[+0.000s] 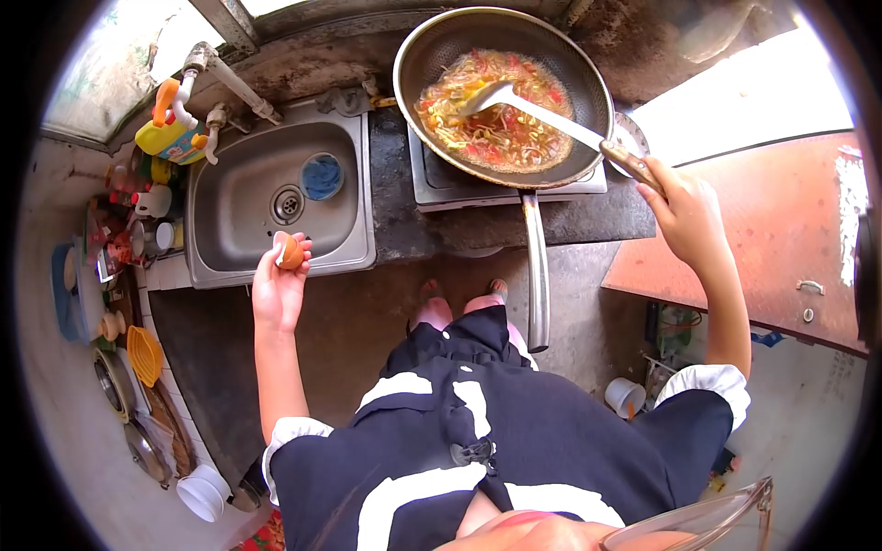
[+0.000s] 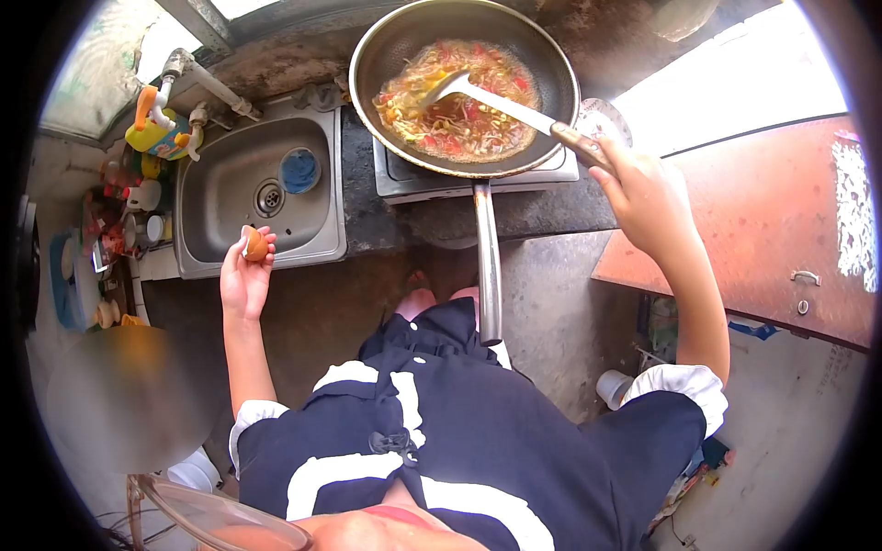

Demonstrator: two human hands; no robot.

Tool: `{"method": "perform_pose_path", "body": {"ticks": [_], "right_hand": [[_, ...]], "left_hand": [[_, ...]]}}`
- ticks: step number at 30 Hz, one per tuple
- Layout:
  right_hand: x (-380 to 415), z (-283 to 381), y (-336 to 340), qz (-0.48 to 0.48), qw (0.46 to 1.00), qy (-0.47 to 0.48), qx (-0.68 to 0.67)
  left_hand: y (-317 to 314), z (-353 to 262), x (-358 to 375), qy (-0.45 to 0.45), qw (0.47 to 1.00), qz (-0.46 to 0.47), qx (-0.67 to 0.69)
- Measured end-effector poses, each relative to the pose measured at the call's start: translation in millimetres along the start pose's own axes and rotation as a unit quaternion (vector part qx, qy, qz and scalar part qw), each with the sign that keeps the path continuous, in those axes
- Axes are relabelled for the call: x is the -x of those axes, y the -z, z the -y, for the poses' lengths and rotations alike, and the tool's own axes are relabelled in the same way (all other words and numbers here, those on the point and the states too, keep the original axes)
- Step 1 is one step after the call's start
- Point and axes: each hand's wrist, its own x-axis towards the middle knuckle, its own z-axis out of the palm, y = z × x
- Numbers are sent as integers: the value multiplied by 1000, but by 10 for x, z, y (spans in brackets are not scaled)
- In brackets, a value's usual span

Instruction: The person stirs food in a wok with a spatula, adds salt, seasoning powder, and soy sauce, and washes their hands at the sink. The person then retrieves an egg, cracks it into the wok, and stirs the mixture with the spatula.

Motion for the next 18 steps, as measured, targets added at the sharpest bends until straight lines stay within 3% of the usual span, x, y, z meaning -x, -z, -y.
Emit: {"method": "perform_pose_path", "body": {"ticks": [3,7,14,17,18], "right_hand": [[79,-142,164,34,998,-41,39],[153,-166,354,75,995,-45,-51],[-155,-171,124,19,1000,-16,-1],[-61,-168,409,93,991,-91,-23],[1,-272,419,88,993,-63,-43]], "left_hand": [[-14,-6,-8,1,1000,3,3],[-8,22,-17,1,1000,1,2],[-85,21,-1,9,1000,3,-1],[-95,29,1,7,1000,1,-3],[-90,33,-6,8,1000,1,-1]]}}
